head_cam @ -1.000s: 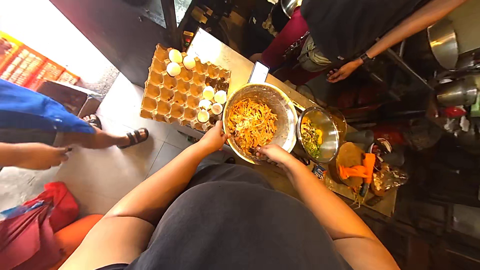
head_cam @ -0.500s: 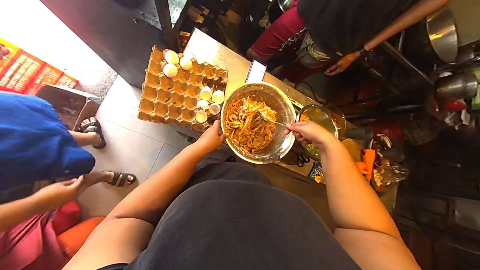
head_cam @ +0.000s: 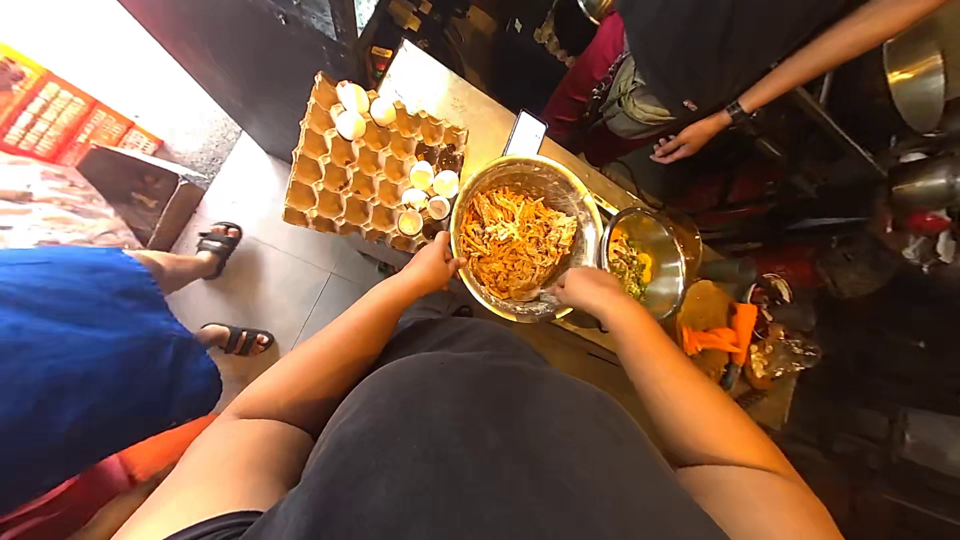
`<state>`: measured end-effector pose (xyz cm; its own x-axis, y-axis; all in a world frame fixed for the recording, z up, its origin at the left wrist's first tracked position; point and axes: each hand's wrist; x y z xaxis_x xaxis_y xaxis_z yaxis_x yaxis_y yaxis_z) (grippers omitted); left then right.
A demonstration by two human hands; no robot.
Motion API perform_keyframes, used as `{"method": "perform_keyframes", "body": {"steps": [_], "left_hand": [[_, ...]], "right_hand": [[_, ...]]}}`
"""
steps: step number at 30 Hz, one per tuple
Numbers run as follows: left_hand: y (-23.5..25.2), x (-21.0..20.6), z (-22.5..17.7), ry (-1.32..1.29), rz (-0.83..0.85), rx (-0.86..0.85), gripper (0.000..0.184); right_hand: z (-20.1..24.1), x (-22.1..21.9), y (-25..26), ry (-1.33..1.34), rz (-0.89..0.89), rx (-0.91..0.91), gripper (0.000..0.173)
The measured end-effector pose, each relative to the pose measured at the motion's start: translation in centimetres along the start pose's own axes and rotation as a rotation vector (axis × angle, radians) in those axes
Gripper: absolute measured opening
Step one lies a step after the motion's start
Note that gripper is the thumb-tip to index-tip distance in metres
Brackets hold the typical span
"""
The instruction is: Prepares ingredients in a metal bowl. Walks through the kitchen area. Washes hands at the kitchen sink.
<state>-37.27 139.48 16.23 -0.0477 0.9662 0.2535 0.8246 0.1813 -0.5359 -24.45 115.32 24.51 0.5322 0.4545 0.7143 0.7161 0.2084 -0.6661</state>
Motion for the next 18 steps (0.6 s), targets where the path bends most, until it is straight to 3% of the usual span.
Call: {"method": "perform_keyframes", "body": {"steps": [5, 9, 11, 18], "left_hand": [[0.1, 0.1, -0.2, 0.022, 0.009, -0.020, 0.052], [0.0, 0.1, -0.1, 0.044, 0.008, -0.019, 0.052], [0.0, 0.1, 0.0, 0.043, -0.002, -0.022, 0.052], [-0.2, 0.2, 0.0, 0.024, 0.002, -0.031, 0.052]], "right_hand": [[6.0, -4.0, 0.3, 0.592, 0.022, 0.004, 0.044], [8.1, -3.3, 0.3, 1.265, 0.026, -0.203, 0.038], [6.8, -2.0, 0.4, 1.393, 0.017, -0.236, 0.036], [-3.2, -0.7, 0.6, 1.397, -0.114, -0.313, 0.034]]}}
Point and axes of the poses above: each hand's wrist, its own y-axis towards the middle knuckle, its own x-axis out of the back of the hand, z = x × y, and after that the axes turned 11 degrees about -z, right-handed
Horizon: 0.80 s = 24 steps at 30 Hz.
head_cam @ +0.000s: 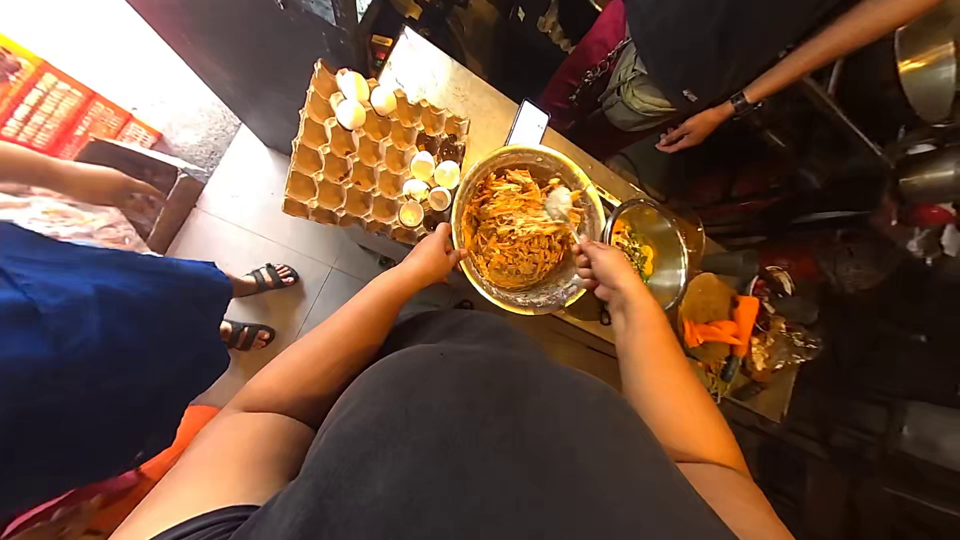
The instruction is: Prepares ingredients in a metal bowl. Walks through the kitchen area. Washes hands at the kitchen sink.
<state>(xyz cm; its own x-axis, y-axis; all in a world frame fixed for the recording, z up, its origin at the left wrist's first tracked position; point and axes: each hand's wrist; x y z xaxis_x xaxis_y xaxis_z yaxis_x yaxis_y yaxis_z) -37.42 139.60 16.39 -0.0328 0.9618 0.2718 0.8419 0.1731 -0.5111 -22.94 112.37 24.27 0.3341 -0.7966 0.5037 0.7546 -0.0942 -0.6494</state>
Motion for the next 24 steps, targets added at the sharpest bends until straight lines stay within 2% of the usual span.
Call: {"method": "perform_keyframes", "body": {"steps": [3, 5, 6, 9, 12, 14, 18, 20, 24], "left_hand": [[0.1, 0.1, -0.3, 0.015, 0.004, -0.006, 0.051], [0.1, 0.1, -0.2, 0.021, 0.006, -0.003, 0.050], [0.1, 0.1, -0.1, 0.015, 0.004, -0.005, 0.050], [0.1, 0.0, 0.0, -0.010, 0.001, -0.006, 0.047], [0.1, -0.1, 0.0, -0.025, 0.005, 0.006, 0.047], [0.0, 0.0, -0.2, -0.017, 0.002, 0.024, 0.050], [-0.3, -0.1, -0.5, 0.010, -0.012, 0.018, 0.051], [-0.3, -0.1, -0.7, 0.019, -0.011, 0.018, 0.049], [-0.4, 0.1, -0.5, 0.019, -0.006, 0.021, 0.051]], "right_hand": [[-0.1, 3.9, -0.7, -0.133, 0.105, -0.033, 0.036], [0.3, 4.8, -2.4, -0.353, 0.141, 0.054, 0.038], [0.4, 4.8, -3.0, -0.546, 0.134, 0.140, 0.040], [0.7, 2.6, -3.8, -1.108, 0.117, 0.264, 0.043], [-0.1, -1.7, -3.9, -1.342, 0.100, 0.279, 0.043], [-0.9, -4.5, -2.9, -1.239, 0.102, 0.314, 0.043], [-2.8, -8.2, -0.2, -0.837, 0.033, 0.380, 0.045], [-2.1, -8.0, -0.2, -0.717, 0.007, 0.374, 0.046], [-0.3, -4.2, -0.9, -0.611, 0.006, 0.394, 0.043]]}}
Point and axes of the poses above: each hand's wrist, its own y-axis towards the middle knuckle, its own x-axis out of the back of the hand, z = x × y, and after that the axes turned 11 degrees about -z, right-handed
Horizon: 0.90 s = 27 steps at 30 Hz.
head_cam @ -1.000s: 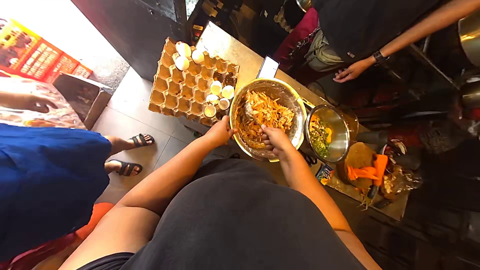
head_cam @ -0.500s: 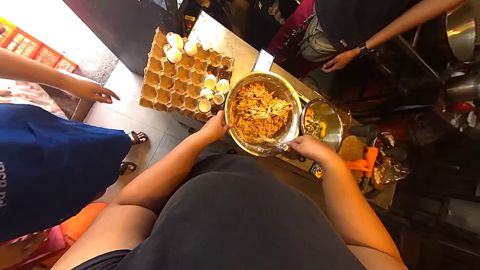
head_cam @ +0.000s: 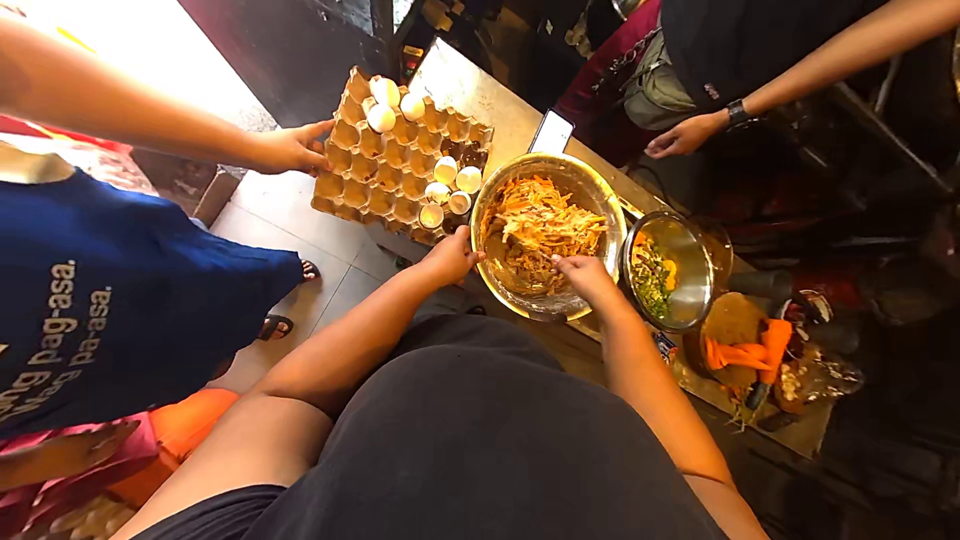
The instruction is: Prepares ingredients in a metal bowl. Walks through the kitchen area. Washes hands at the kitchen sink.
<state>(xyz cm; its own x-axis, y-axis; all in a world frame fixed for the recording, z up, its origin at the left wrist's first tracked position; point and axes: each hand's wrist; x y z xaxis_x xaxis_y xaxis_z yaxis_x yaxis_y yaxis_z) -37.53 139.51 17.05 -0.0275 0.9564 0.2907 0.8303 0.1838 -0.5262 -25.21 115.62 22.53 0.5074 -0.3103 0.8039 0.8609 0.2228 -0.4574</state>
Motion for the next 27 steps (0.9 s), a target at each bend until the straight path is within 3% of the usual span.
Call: {"method": "perform_keyframes", "body": {"steps": [5, 11, 14, 18, 21, 27], "left_hand": [[-0.1, 0.0, -0.2, -0.029, 0.003, 0.000, 0.050], [-0.1, -0.1, -0.1, -0.008, -0.007, -0.008, 0.048], [-0.1, -0.2, 0.1, -0.008, -0.011, -0.014, 0.046], [0.0, -0.3, 0.0, -0.010, -0.015, -0.007, 0.046], [-0.2, -0.3, -0.1, -0.002, -0.022, -0.007, 0.046], [0.2, -0.1, 0.2, 0.013, -0.010, -0.019, 0.045]], "right_hand": [[-0.9, 4.4, 1.0, 0.036, -0.080, 0.005, 0.041], [0.9, 8.0, 2.0, 0.022, -0.126, -0.085, 0.040], [3.3, 7.1, 2.0, -0.104, -0.159, -0.038, 0.041], [6.3, 1.6, 1.8, -0.334, -0.094, 0.026, 0.046], [6.0, -0.5, 0.0, -0.569, -0.009, 0.120, 0.045], [2.2, 6.1, -2.2, -0.781, -0.061, 0.145, 0.045]]}}
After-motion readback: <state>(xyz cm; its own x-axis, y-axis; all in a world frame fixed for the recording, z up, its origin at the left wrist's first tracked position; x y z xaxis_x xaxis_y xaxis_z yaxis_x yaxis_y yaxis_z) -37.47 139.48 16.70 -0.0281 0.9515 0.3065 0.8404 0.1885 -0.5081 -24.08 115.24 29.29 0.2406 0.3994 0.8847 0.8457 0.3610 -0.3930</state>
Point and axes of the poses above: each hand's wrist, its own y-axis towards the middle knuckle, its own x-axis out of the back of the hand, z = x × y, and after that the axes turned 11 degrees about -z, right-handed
